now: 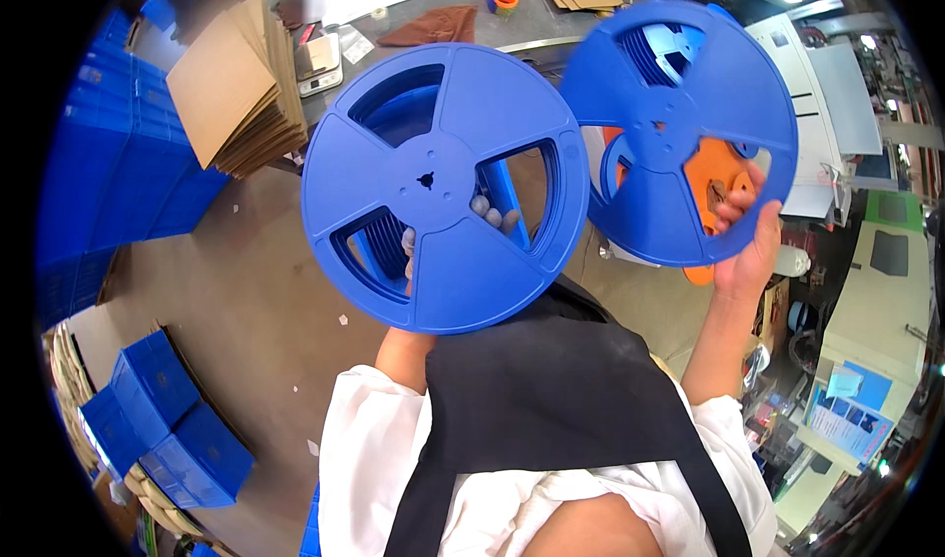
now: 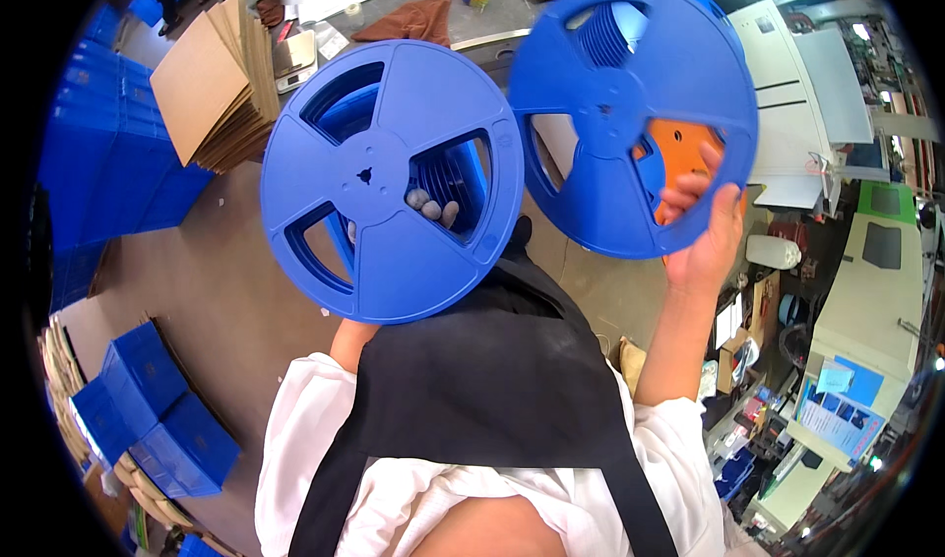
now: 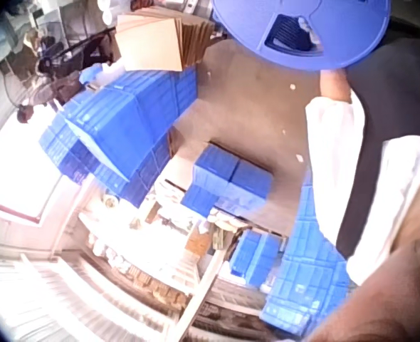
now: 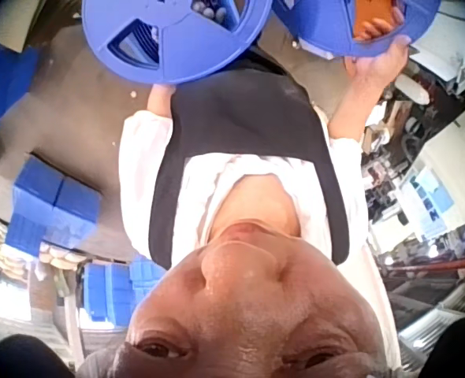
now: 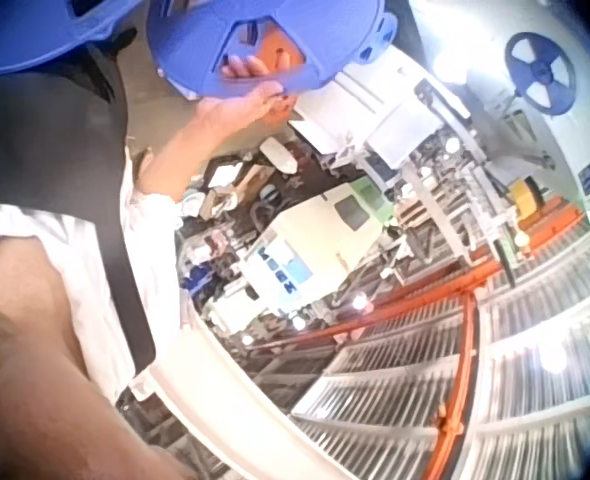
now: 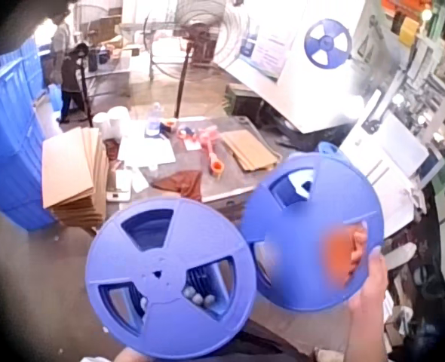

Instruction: The person repeatedly picks up blue plastic spools from a table and stacks them into a blue plastic bin. The person wears gloves and handles the spools one by one, placing them vertically into the container. The task continues for the duration of the clip, filling the bin with the spools.

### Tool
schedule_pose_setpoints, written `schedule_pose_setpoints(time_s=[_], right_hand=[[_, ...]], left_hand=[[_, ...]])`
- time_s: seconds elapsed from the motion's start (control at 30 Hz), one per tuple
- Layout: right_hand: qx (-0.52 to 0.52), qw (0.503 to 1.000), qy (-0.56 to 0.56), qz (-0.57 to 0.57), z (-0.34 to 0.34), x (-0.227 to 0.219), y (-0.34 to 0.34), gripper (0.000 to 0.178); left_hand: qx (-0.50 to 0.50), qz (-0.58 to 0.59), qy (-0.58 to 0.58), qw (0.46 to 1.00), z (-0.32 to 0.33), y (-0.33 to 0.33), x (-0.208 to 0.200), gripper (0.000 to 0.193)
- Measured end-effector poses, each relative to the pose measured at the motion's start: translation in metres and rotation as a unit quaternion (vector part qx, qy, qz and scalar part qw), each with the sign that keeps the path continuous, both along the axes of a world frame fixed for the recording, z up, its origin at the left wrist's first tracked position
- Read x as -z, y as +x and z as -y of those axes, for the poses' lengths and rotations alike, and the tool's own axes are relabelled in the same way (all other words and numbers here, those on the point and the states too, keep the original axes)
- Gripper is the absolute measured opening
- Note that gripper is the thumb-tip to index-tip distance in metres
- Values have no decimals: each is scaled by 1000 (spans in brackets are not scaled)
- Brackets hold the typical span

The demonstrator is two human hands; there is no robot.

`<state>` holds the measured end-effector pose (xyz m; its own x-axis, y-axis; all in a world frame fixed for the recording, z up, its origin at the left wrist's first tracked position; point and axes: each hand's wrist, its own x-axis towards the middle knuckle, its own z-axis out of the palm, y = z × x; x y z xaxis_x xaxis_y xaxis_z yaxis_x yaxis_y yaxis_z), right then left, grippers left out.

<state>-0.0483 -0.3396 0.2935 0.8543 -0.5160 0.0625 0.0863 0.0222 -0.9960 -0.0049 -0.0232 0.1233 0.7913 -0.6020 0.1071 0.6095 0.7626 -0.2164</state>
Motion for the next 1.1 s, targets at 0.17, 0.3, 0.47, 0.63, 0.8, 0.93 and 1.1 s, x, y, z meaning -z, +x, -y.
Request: schedule_pose_setpoints(time_s=[0.17,0.3,0.47,0.63,0.8,0.93,1.1], right_hand=[[61,982,172,59,38,41,-30,54],[80,951,288,72,52,52,-43,51],[34,920,381,85,66,70,-58,50],[-20,913,384,139,69,71,-67,53],[-70,886,425,171,70,75,-67,59],[-58,861,480,161,63,73,-53,58],[-49,858,494,128,49,61,-27,58]], left_hand=[[-26,-47,22,998,-15,-6,-10,64],[-63,-39,14,997,-16,0,-2,62],[-110,13,-7,994,-27,-3,6,65],[-107,-21,87,990,-65,-8,56,63],[-101,-42,166,980,-77,-16,45,61],[-90,-53,203,974,-81,-25,41,60],[-75,-65,258,961,-77,-29,37,59]])
